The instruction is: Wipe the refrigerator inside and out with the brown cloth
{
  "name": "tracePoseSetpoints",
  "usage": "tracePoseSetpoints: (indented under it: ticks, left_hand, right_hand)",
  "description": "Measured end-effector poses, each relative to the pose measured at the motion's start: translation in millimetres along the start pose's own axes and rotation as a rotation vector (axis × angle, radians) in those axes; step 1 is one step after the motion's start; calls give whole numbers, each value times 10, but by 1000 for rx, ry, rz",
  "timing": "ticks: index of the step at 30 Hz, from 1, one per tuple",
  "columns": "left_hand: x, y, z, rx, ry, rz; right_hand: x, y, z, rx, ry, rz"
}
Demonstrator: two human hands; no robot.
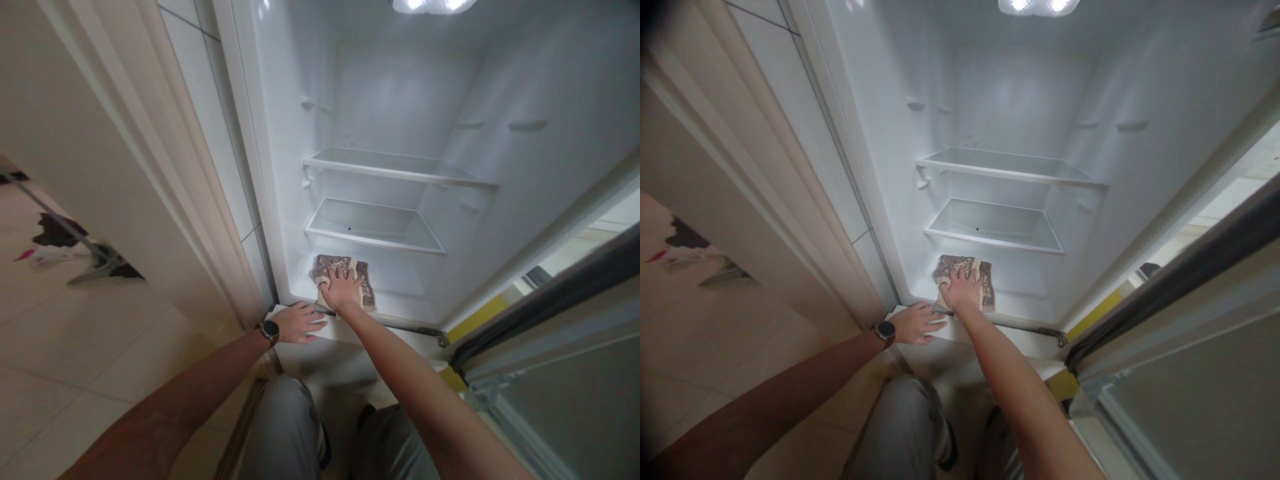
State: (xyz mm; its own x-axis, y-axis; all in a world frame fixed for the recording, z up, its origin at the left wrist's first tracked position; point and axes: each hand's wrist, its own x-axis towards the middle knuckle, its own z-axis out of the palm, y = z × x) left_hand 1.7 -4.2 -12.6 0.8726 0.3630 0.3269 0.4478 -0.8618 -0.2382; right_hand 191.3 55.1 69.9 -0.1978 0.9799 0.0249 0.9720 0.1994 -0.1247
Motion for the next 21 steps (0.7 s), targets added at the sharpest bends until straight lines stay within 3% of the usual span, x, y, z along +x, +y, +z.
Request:
tracePoseSetpoints:
  ticks: [8,16,21]
  left_hand:
    - [17,14,-58,-40,-29,-1]
    - [17,33,-121,-45,-44,36]
    - [13,36,-187,-36,-118,49]
  right_hand:
    - [479,-42,-8,23,-118,-29]
    - [1129,-123,156,23,2,1]
    - [1594,-137,237,61,101,-6]
